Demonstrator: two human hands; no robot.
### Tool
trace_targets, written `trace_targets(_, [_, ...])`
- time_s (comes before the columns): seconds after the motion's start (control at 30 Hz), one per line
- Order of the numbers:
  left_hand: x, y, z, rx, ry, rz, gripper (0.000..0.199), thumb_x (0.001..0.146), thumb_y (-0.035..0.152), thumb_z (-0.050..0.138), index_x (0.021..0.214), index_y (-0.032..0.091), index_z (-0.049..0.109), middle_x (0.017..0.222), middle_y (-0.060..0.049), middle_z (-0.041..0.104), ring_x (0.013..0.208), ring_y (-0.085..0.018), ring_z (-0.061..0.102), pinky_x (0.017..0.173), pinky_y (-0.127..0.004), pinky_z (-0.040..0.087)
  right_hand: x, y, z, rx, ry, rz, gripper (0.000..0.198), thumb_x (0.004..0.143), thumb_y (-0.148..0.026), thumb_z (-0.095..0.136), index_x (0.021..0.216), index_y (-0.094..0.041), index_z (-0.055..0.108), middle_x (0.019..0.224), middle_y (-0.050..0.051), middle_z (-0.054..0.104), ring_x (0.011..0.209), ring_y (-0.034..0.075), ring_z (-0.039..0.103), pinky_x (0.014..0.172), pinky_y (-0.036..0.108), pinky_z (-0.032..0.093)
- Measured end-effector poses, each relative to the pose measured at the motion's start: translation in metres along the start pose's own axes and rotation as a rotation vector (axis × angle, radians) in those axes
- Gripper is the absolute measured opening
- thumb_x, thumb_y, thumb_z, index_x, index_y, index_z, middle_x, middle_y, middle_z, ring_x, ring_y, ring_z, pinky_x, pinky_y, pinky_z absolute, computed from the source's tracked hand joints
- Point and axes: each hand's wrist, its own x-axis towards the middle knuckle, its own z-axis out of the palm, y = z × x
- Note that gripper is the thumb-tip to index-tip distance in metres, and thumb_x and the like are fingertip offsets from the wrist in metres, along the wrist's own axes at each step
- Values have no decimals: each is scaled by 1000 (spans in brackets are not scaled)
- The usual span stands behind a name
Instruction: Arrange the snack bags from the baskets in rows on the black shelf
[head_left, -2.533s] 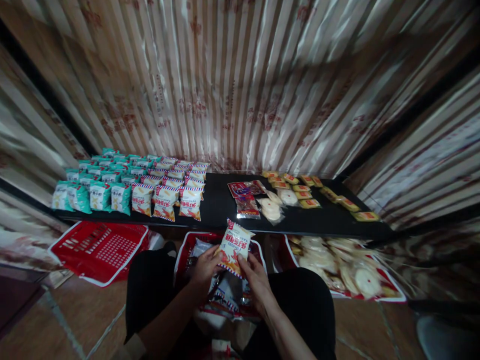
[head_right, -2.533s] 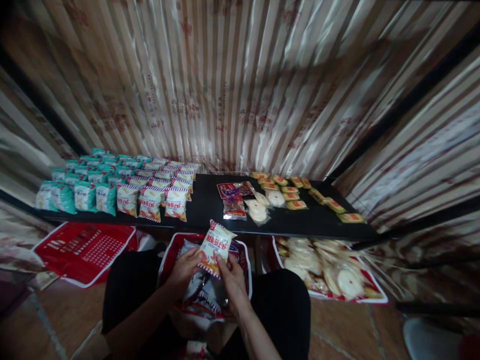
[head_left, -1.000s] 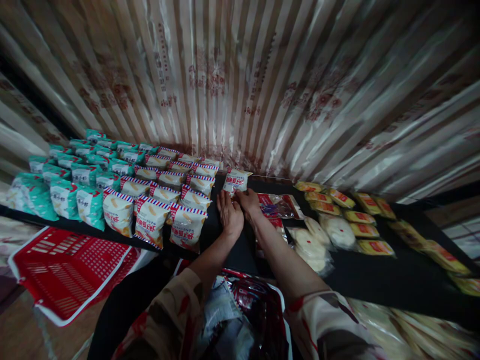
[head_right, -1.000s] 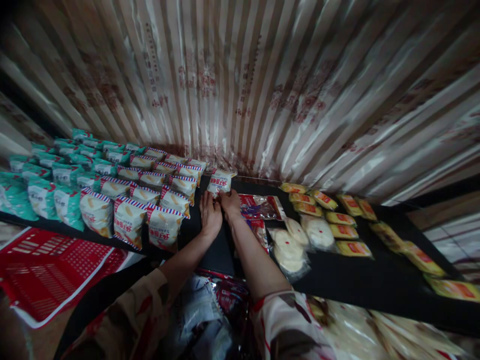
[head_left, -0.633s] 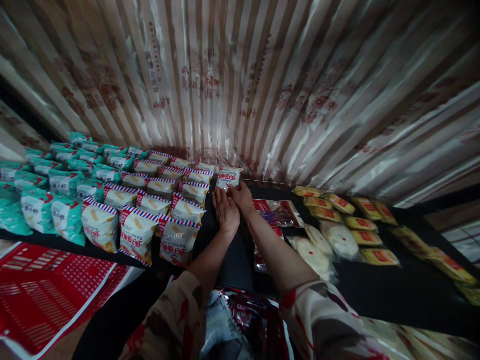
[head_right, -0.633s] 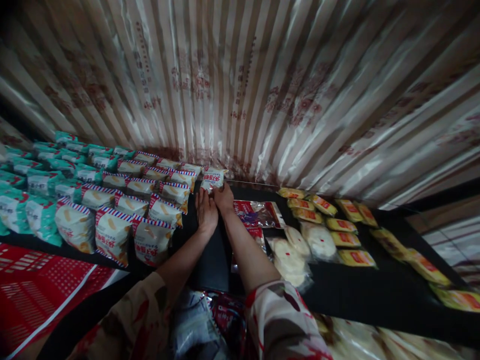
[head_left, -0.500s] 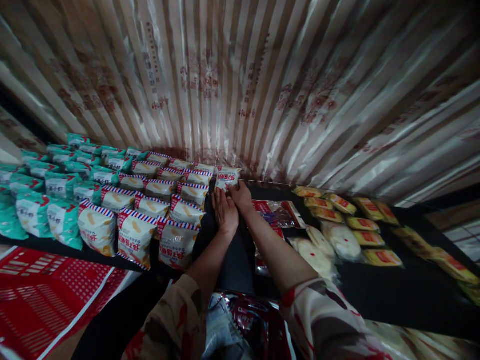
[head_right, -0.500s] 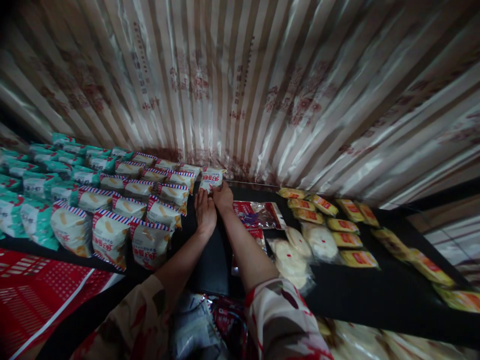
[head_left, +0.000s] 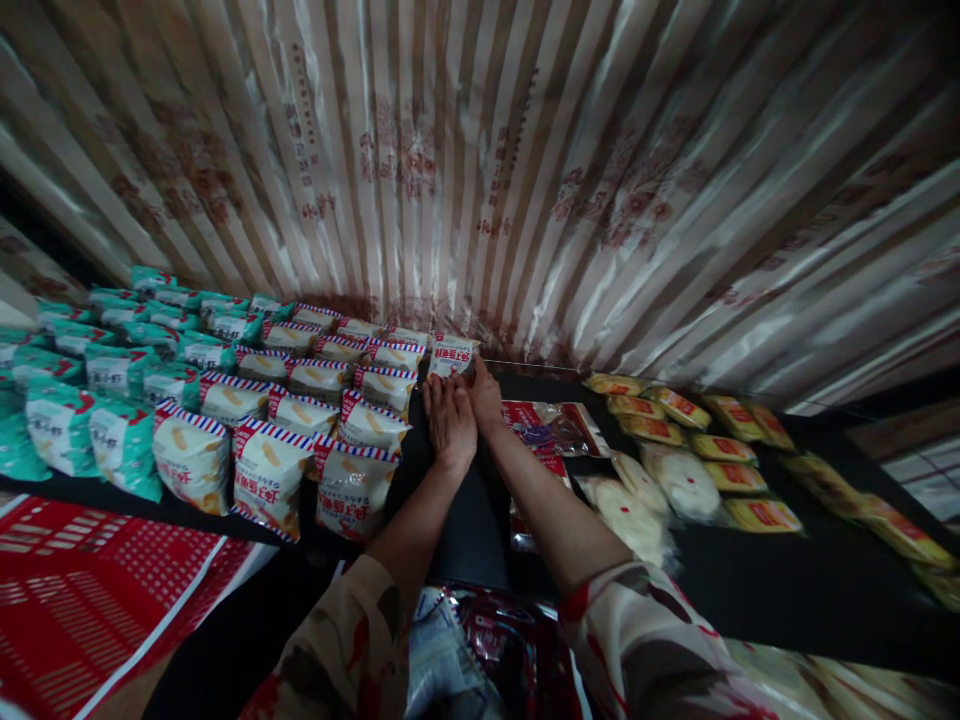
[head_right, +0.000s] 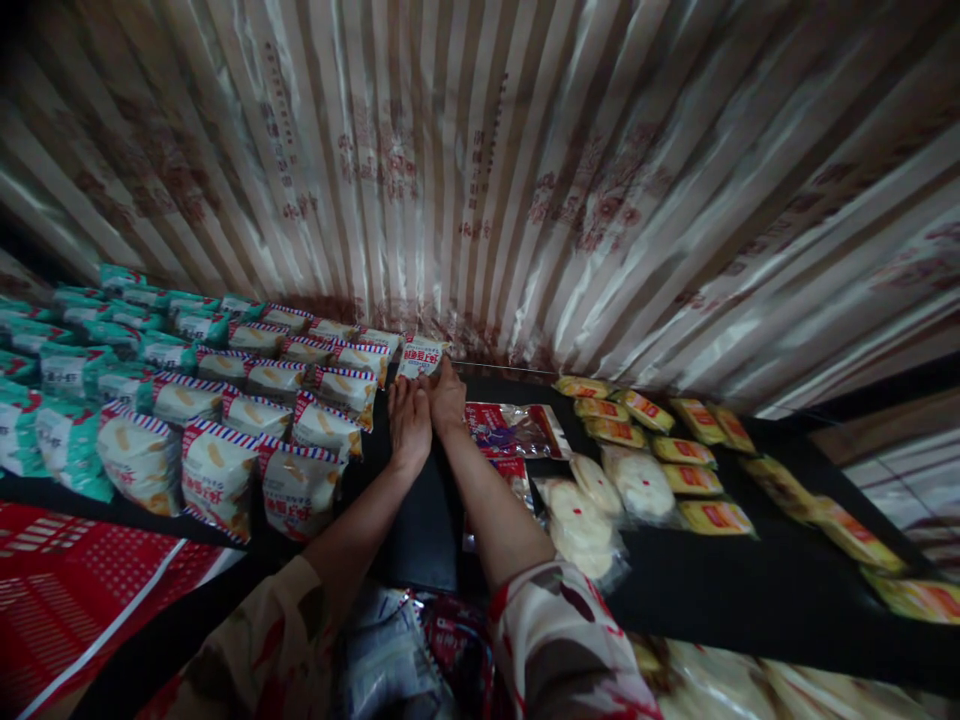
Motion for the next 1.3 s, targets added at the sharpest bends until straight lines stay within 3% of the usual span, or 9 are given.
trace_targets(0.23, [-43,13,-14,-49,96,110,40,92,21,28,119,15,57,125,-10,59,127,-20,43,111,-42,29,-48,-3,-20,149,112,-56,43,79,-23,47,119,-8,55,117,18,61,109,25,55,96,40,41])
trace_targets(0.37, [-93,17,-40,-103,20,120,41,93,27,27,123,16,53,127,-10,57,123,-18,47,107,-36,36,-104,-13,-44,335,125,-50,46,82,-25,43,126,-15,49,120,13,59,101,21,59,92,38,45])
trace_targets(0.5, [-159,3,-80,-174,-166,234,45,93,32,26,128,17,49,131,-10,54,123,-19,47,106,-35,38,-186,-17,-63,489,99,-24,46,86,-29,39,131,-20,44,120,11,59,97,19,61,90,38,48])
trace_targets(0.6, [-212,-21,-107,-145,-392,254,46,92,32,25,130,19,49,133,-9,52,124,-19,45,107,-37,37,-259,-3,-68,459,32,42,41,87,-31,38,124,-21,51,118,11,61,101,21,61,93,39,47])
trace_targets(0.7, [-257,-54,-125,-24,-647,187,49,91,27,22,131,23,49,135,-6,51,125,-19,46,107,-38,37,-326,25,-65,290,-160,69,39,87,-34,33,112,-23,62,115,10,64,110,24,58,98,40,45])
trace_targets(0.9, [-301,-120,-127,441,-1053,5,57,81,24,48,136,11,42,147,-13,31,139,-31,18,114,-44,19,-406,79,-45,-240,-559,89,50,76,-26,50,125,-21,57,130,12,55,123,30,48,105,43,36])
trace_targets(1.0, [-312,-144,-119,488,-1064,97,50,88,20,36,138,22,40,150,-8,24,139,-27,18,113,-44,22,-417,86,-35,-386,-638,103,57,70,-17,53,127,-18,55,131,16,54,123,31,48,103,40,37])
trace_targets(1.07, [-316,-154,-113,527,-996,111,50,89,16,32,137,28,39,149,-5,26,139,-25,21,112,-43,26,-417,85,-30,-424,-666,104,61,69,-14,52,130,-17,52,133,17,52,124,30,47,102,37,38])
trace_targets(1.3, [-300,-146,-104,601,-806,40,72,74,26,59,141,27,32,154,-8,16,140,-32,11,110,-44,23,-413,79,-33,-438,-637,77,56,69,-12,50,124,-21,58,130,14,55,122,29,49,101,36,38])
